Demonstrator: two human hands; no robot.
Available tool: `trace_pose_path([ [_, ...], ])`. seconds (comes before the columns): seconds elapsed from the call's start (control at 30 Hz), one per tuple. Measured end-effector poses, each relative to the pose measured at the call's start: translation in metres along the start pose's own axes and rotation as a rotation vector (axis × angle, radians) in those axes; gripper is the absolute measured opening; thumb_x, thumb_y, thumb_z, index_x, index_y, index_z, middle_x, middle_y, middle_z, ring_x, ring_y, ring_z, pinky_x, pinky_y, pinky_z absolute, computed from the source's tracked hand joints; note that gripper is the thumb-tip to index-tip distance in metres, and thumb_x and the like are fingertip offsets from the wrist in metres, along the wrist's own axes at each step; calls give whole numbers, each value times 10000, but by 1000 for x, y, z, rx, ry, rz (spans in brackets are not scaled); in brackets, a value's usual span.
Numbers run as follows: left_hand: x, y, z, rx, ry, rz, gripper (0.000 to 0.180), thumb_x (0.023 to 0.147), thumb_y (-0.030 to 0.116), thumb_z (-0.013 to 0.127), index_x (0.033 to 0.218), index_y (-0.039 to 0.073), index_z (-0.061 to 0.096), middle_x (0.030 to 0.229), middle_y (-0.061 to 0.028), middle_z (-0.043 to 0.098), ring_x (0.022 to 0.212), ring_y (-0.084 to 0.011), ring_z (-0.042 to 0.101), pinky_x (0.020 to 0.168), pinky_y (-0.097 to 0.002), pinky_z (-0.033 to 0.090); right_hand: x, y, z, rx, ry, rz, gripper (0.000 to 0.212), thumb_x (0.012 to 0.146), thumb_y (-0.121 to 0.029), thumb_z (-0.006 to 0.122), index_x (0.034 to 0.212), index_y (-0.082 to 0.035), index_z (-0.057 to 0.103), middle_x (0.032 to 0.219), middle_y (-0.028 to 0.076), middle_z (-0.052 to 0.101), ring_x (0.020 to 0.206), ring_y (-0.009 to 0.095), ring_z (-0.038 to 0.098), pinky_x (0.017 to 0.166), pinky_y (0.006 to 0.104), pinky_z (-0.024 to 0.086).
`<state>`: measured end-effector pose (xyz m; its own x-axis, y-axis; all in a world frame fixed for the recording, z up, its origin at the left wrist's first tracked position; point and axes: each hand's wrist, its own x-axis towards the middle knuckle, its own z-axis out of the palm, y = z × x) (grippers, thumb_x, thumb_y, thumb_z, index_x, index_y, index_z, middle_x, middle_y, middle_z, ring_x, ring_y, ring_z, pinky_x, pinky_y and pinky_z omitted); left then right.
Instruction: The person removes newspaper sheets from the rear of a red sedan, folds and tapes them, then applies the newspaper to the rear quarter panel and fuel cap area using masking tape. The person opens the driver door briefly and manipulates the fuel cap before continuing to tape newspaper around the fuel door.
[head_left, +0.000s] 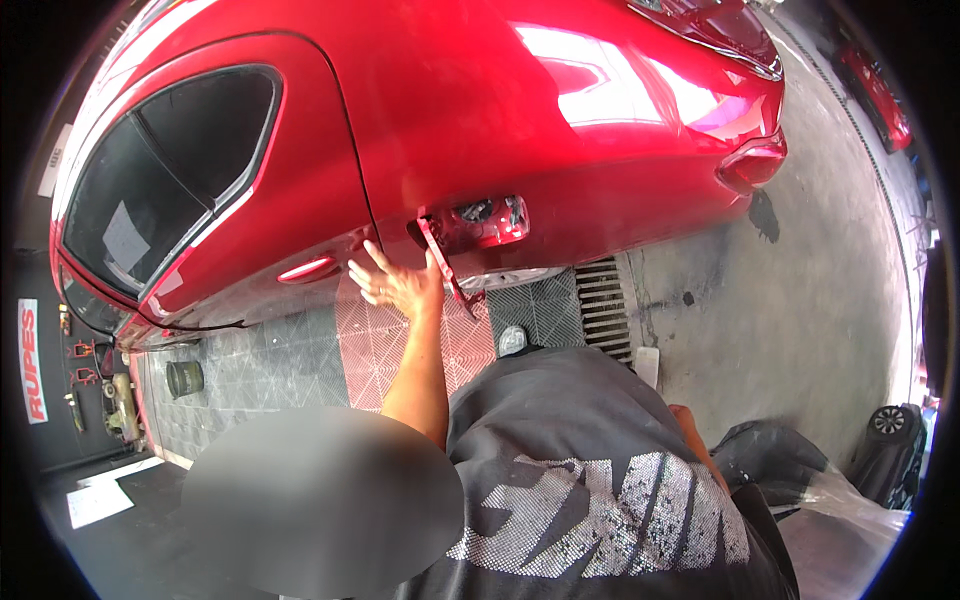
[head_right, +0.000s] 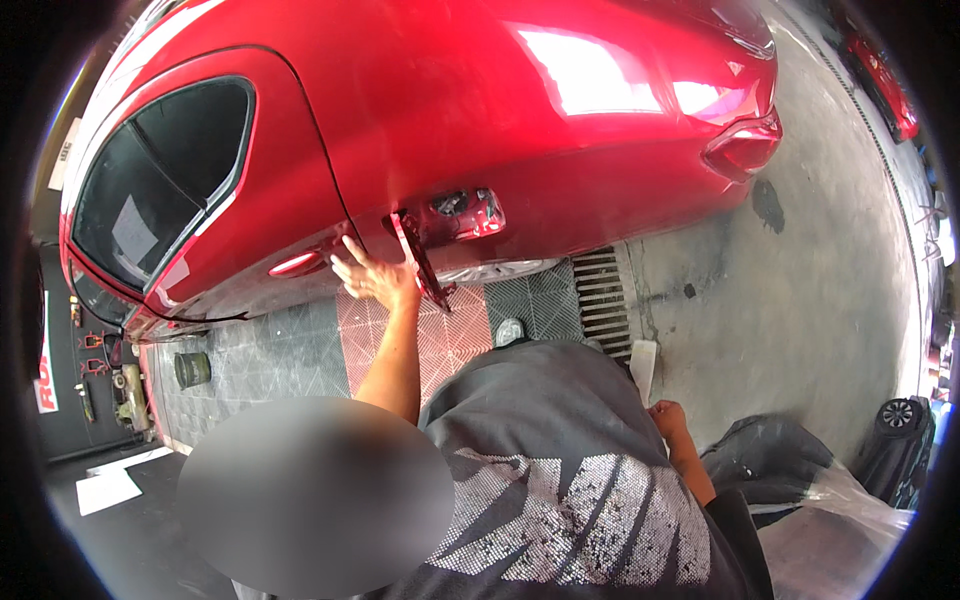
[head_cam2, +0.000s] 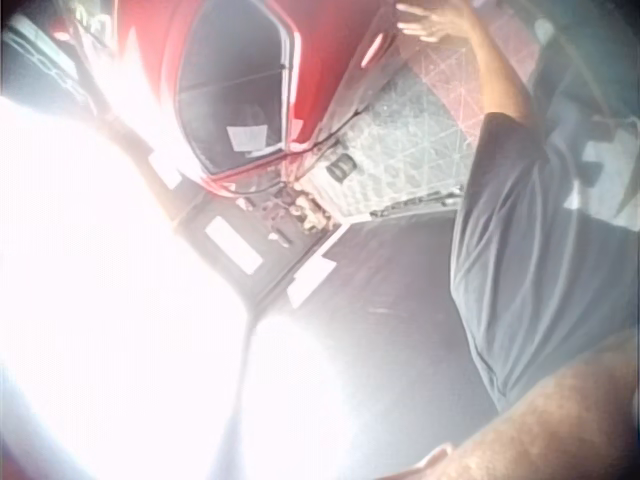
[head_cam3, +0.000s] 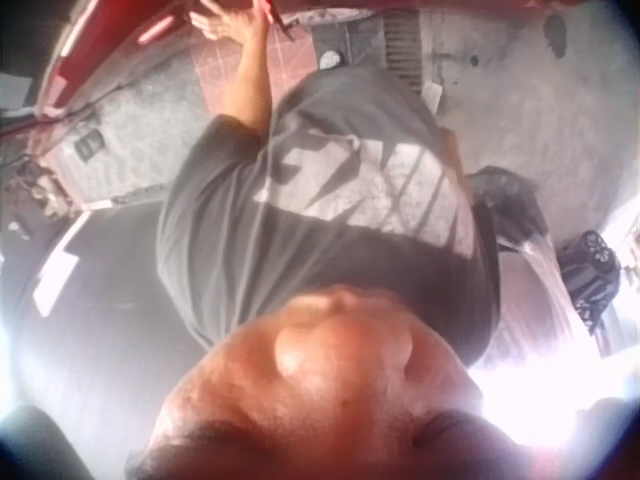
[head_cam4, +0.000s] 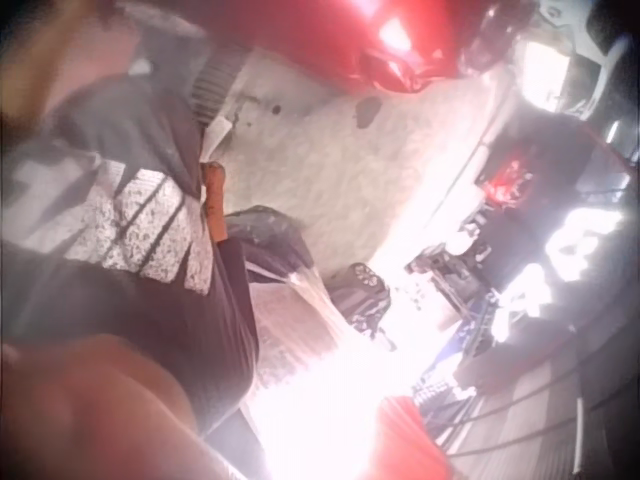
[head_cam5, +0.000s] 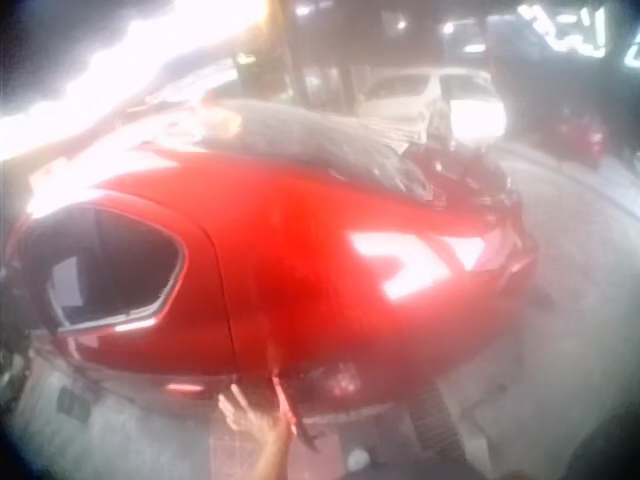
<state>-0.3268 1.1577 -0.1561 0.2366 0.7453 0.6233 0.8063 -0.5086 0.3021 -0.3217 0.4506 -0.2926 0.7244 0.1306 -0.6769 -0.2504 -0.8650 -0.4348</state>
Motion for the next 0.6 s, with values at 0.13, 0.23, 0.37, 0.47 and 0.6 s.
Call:
trace_pose_path([
  [0.13, 22, 7, -10, -41, 19, -11, 1394, 798, 739, 910, 1835, 218, 138, 1828, -338, 142, 1690, -559, 172, 1285, -764, 212, -15, -2, -6, 109, -6, 57, 211, 955, -208, 865, 824, -57, 796, 788, 88, 810, 684, 182, 706, 673, 406, 560],
  [0.23, 75, 40, -47, -254, 156, 126, 1417, 682, 381, 1015, 1815, 201, 182, 1813, -353, 114, 1687, -593, 124, 1284, -767, 199, -12, 0, -5, 116, 12, 56, 213, 958, -206, 858, 827, -47, 804, 787, 84, 814, 677, 181, 714, 669, 403, 564],
  [0.37, 70, 18, -30, -184, 143, 230, 1382, 724, 445, 1006, 1814, 202, 192, 1810, -340, 150, 1681, -580, 162, 1267, -771, 219, -7, 2, -9, 90, 16, 32, 196, 949, -193, 868, 832, -48, 808, 790, 92, 817, 675, 174, 715, 659, 407, 561],
  [0.47, 38, 3, -4, -85, 141, 131, 1364, 799, 683, 939, 1823, 203, 175, 1800, -351, 209, 1667, -565, 218, 1268, -762, 230, -7, -8, -7, 151, 8, 19, 195, 941, -193, 883, 835, -51, 803, 775, 86, 801, 664, 170, 693, 651, 405, 548],
  [0.6, -8, -1, 11, 86, -41, -40, 1306, 853, 817, 821, 1841, 294, 145, 1815, -312, 208, 1672, -513, 263, 1269, -722, 290, 4, 3, -23, 122, 5, -14, 202, 935, -191, 900, 841, -48, 792, 729, 52, 748, 644, 167, 649, 649, 387, 529],
])
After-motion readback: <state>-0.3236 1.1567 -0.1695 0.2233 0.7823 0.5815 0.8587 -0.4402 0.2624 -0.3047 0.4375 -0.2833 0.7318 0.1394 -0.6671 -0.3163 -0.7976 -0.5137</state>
